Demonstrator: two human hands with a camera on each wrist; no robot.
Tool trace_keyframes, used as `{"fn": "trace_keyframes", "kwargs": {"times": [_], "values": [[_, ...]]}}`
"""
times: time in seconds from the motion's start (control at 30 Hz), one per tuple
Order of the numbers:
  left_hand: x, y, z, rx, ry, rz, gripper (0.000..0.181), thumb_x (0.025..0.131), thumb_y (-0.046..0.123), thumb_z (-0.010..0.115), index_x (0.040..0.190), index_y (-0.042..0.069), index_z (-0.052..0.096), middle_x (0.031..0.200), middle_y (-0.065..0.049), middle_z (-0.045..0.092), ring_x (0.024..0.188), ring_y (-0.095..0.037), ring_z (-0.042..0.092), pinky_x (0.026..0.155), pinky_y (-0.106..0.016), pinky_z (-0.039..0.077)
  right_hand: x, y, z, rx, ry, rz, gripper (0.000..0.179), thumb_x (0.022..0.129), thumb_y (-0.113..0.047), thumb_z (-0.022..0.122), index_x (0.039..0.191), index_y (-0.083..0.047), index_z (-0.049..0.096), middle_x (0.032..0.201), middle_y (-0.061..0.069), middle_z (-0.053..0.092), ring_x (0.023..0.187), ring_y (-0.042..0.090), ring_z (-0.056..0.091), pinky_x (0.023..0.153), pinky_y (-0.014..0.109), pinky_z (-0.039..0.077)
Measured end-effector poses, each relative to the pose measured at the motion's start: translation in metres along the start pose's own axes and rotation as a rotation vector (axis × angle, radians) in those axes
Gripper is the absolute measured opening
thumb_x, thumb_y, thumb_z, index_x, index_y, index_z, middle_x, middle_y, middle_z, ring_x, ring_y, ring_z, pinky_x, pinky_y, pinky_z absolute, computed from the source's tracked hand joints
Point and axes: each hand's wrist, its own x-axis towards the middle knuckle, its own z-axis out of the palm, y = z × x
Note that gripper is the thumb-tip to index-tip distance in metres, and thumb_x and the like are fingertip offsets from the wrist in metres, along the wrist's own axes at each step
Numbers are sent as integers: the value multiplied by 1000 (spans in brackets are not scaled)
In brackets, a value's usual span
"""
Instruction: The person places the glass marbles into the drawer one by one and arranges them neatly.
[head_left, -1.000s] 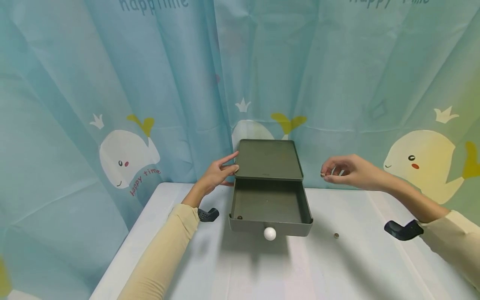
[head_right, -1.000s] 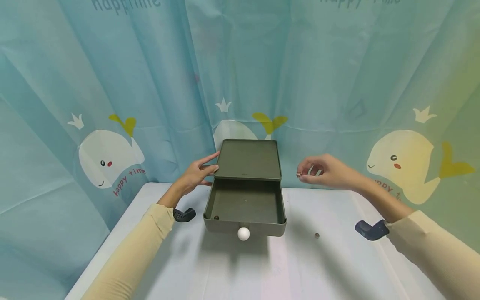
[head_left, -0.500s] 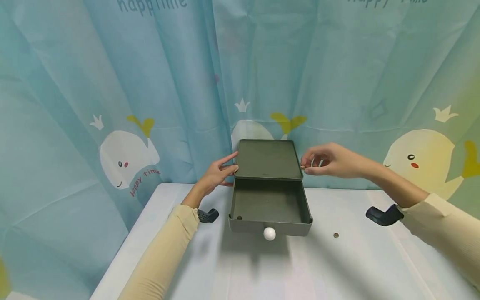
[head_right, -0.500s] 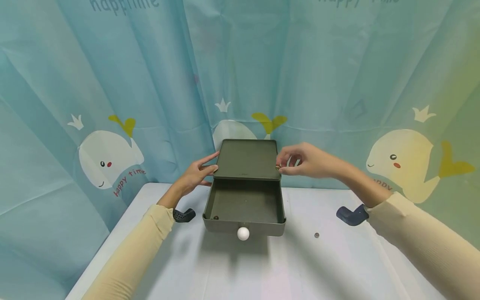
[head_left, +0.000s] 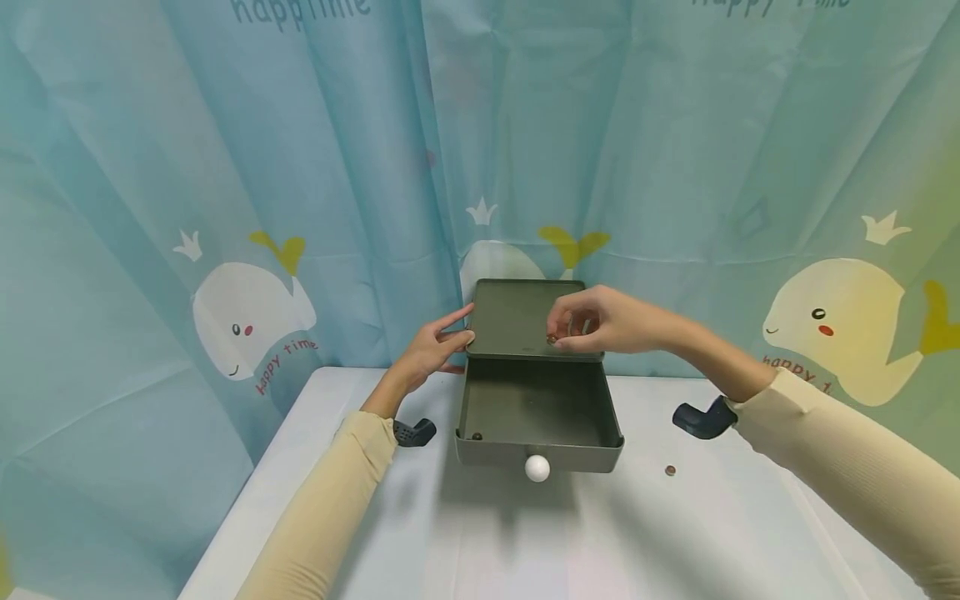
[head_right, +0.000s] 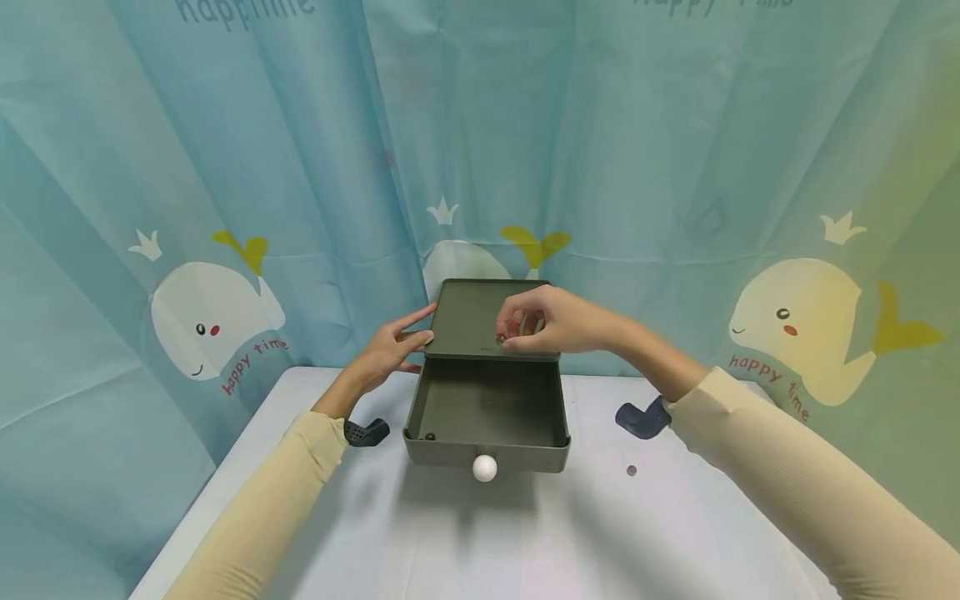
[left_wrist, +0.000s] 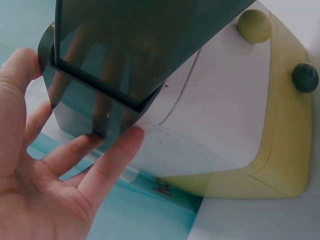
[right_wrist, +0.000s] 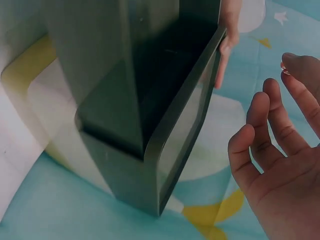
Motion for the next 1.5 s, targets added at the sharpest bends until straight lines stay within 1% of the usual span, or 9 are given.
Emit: {"fn": "trace_keyframes", "kwargs": {"times": [0.07, 0.27, 0.4, 0.57, 0.73, 1.0, 1.13, 1.37, 1.5], "values": [[0, -1, 0, 2, -3, 2, 61, 104, 26, 64, 160, 30, 41, 152, -20, 50, 131, -39, 52, 94, -56, 55, 6, -2, 3, 9, -14, 1, 7, 97, -18, 73, 103, -19, 71, 94, -2, 70, 80, 19, 65, 66, 31, 55], [1, 0, -1, -5, 2, 0, 61, 103, 26, 64, 159, 31, 42, 152, -20, 50, 131, -39, 52, 93, -56, 56, 26, -7, 14, 36, -55, -31, 9, 97, -19, 73, 104, -14, 72, 95, -2, 72, 82, 20, 66, 71, 37, 56], [1, 0, 0, -10, 11, -7, 60, 103, 25, 65, 159, 31, 42, 151, -19, 51, 132, -39, 53, 92, -56, 57, 38, -8, 23, 44, -81, -64, 6, 97, -17, 73, 103, -17, 72, 93, -5, 71, 81, 18, 65, 71, 38, 56], [1, 0, 0, 0, 7, -7, 61, 103, 27, 65, 159, 31, 42, 152, -20, 50, 133, -40, 51, 91, -55, 57, 50, -10, 33, 56, -117, -103, 7, 96, -14, 73, 101, -19, 72, 92, -5, 70, 81, 17, 65, 72, 40, 56], [0, 1, 0, 15, 1, -1, 61, 103, 30, 65, 159, 32, 41, 155, -19, 47, 135, -41, 49, 91, -55, 57, 60, -12, 43, 61, -142, -119, 8, 96, -14, 73, 99, -20, 72, 89, -5, 70, 76, 16, 65, 72, 43, 56], [3, -1, -1, 24, -2, 1, 62, 103, 33, 65, 159, 32, 41, 155, -20, 46, 136, -42, 48, 92, -55, 57, 68, -11, 53, 67, -161, -143, 8, 95, -12, 74, 99, -19, 73, 84, -4, 68, 73, 16, 63, 70, 38, 55], [3, -2, -2, 28, -4, 2, 62, 103, 33, 65, 160, 32, 40, 156, -20, 45, 137, -43, 47, 92, -55, 57, 68, -12, 55, 76, -164, -150, 7, 95, -12, 74, 99, -18, 73, 84, -3, 67, 72, 17, 62, 69, 39, 54], [2, -1, -1, 25, -2, 4, 62, 103, 32, 65, 160, 32, 40, 155, -20, 46, 136, -43, 49, 92, -54, 57, 68, -12, 55, 69, -164, -144, 8, 95, -13, 74, 99, -19, 73, 84, -4, 67, 71, 17, 62, 68, 36, 54], [1, 0, -1, 21, 0, 10, 62, 103, 31, 65, 159, 31, 41, 155, -20, 46, 136, -43, 49, 91, -55, 57, 69, -11, 56, 74, -166, -151, 7, 95, -13, 74, 99, -18, 73, 83, -4, 67, 70, 17, 62, 68, 37, 54]]}}
